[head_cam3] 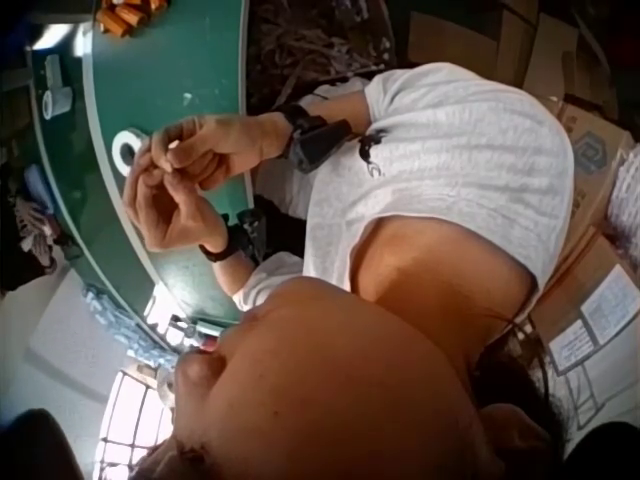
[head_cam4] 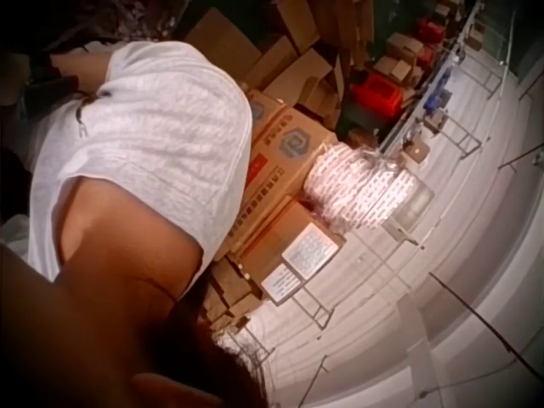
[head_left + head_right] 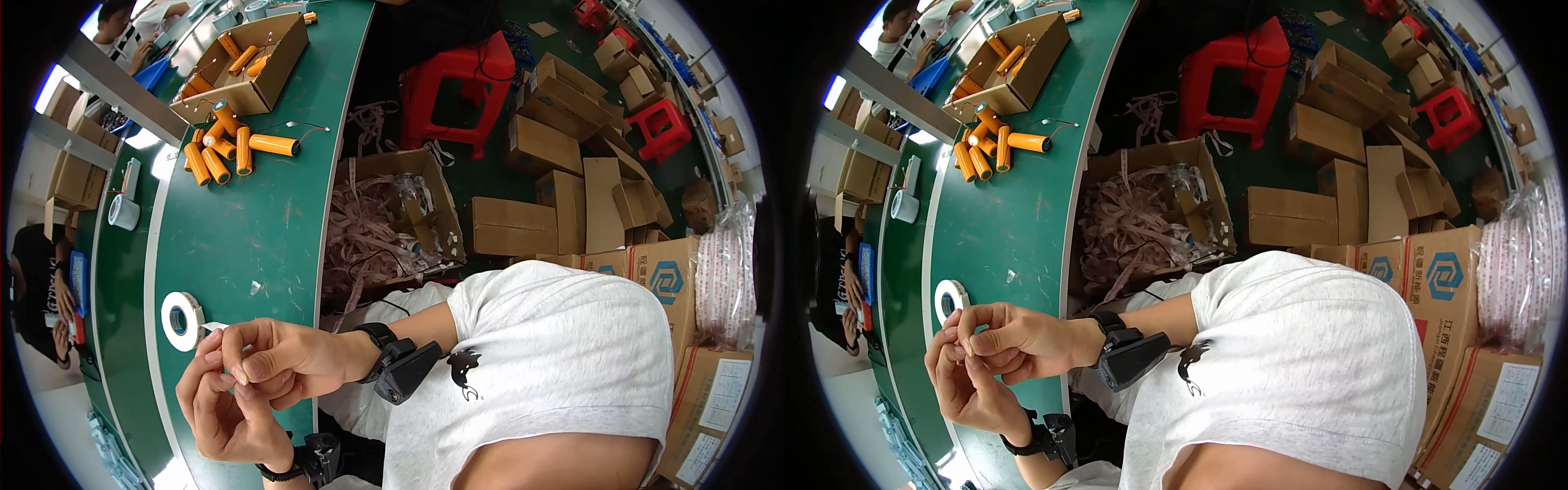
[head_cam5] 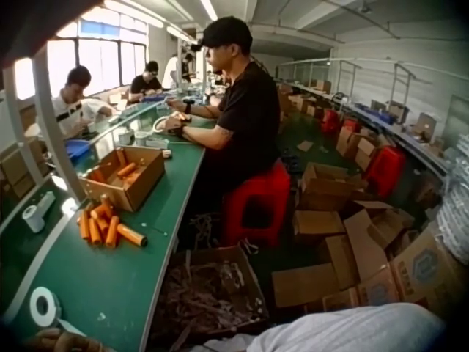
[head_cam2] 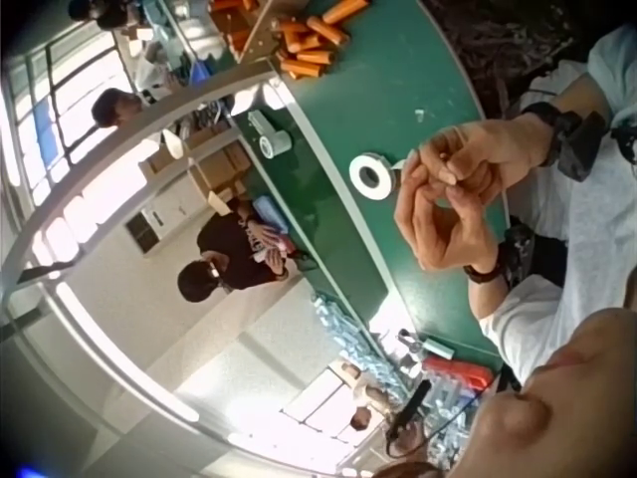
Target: The person applies tape to batteries and then inserts the taped batteries one at a time into the plastic housings of handheld fans.
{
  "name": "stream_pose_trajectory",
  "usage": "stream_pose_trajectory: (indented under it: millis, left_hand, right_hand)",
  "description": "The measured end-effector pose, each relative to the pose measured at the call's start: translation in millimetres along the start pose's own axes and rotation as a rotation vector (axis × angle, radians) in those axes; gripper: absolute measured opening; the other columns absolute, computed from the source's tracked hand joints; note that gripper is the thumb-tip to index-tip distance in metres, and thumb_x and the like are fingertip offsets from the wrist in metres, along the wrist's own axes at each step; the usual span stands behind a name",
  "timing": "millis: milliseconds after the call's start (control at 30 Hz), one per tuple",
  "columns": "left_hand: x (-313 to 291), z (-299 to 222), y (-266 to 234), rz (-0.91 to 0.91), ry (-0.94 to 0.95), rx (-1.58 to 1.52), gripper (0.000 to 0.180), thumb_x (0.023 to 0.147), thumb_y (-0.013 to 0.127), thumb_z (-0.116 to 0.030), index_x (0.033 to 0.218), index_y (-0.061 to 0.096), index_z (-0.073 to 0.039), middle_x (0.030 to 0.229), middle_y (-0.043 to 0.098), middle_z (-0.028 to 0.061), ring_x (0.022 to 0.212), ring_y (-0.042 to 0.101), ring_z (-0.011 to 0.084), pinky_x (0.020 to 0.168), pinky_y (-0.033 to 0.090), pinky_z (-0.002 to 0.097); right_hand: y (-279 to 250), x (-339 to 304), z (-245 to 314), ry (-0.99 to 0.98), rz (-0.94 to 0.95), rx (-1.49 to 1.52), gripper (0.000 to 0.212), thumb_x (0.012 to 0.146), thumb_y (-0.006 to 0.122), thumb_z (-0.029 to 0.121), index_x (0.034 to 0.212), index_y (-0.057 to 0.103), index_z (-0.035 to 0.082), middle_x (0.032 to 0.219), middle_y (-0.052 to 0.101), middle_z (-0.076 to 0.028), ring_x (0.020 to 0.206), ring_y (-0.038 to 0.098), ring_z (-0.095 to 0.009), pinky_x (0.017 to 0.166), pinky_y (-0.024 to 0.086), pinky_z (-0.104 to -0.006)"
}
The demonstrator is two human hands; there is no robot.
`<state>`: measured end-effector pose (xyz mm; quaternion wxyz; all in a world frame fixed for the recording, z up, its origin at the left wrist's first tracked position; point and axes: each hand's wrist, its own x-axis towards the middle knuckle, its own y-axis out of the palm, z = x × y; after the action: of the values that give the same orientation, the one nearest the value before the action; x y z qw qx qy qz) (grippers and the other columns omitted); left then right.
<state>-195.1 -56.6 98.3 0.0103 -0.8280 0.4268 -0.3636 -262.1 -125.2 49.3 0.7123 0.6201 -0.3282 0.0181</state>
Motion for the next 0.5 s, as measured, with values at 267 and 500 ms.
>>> stream_pose_trajectory:
  millis: [267,500]
  left_hand:
    - [0.4,0.6,-0.4,0.010,-0.017,0.011,0.009,0.079,0.058,-0.002,0.079,0.054,0.007,0.100,0.053,0.0155,0.096,0.056,0.0350,0.084,0.047,0.0471]
    - [-0.3,-0.1,1.3,-0.003,-0.026,-0.001,0.011,0.080,0.059,-0.003,0.079,0.054,0.007,0.100,0.053,0.0150,0.096,0.056,0.0348,0.084,0.047,0.0470]
  right_hand:
    - [-3.3,0.7,-1.2,-0.008,-0.010,0.001,0.014,0.085,0.059,0.018,0.081,0.051,0.006,0.054,0.030,0.005,0.041,0.024,-0.003,0.036,0.019,-0.0185]
    - [-1.9,-0.2,-0.5,0.004,-0.041,0.004,0.015,0.084,0.060,0.018,0.081,0.052,0.006,0.054,0.033,0.005,0.041,0.025,-0.003,0.035,0.020,-0.0187]
